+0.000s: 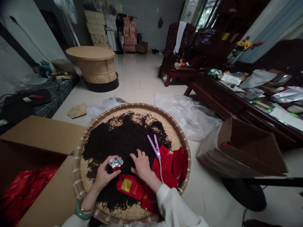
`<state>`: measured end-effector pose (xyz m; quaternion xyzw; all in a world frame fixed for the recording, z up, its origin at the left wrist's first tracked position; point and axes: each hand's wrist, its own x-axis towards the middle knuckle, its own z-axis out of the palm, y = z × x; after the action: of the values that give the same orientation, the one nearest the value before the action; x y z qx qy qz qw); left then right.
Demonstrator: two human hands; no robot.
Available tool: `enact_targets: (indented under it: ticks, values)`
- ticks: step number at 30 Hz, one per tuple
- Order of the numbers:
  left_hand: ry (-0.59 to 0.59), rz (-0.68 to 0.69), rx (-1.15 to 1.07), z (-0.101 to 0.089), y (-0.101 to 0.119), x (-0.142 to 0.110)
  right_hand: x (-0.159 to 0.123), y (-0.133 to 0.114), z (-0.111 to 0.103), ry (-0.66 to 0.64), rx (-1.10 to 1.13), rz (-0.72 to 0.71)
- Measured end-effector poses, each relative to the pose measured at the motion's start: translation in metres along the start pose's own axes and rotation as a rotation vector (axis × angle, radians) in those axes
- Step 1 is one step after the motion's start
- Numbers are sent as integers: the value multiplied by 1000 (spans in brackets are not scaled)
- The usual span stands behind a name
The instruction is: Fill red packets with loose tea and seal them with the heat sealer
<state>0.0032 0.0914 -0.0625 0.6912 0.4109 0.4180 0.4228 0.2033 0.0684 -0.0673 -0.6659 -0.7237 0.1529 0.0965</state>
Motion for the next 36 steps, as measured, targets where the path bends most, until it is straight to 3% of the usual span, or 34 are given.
enact_targets:
  ticks: [3,8,13,17,20,24,27,32,36]
  values:
    - [9,49,20,2,2,0,2,8,3,55,271,-9]
    - [22,128,73,4,1,-1,2,20,-1,223,944,159]
    - [31,215,135,7,1,-1,-6,15,-16,8,1873,484]
    - [36,237,176,9,2,-1,-11,6,-32,-129,2270,560]
    - [34,261,206,10,3,-1,-13,0,-42,-159,2362,624]
    - [46,289,248,14,8,0,-15,-8,-50,-77,2387,682]
    - [72,320,302,21,13,2,-17,-15,-54,34,2335,597]
    - [129,324,376,34,17,3,-20,-36,-57,343,2119,399]
    - [173,319,400,37,13,2,-21,-51,-54,366,1871,237]
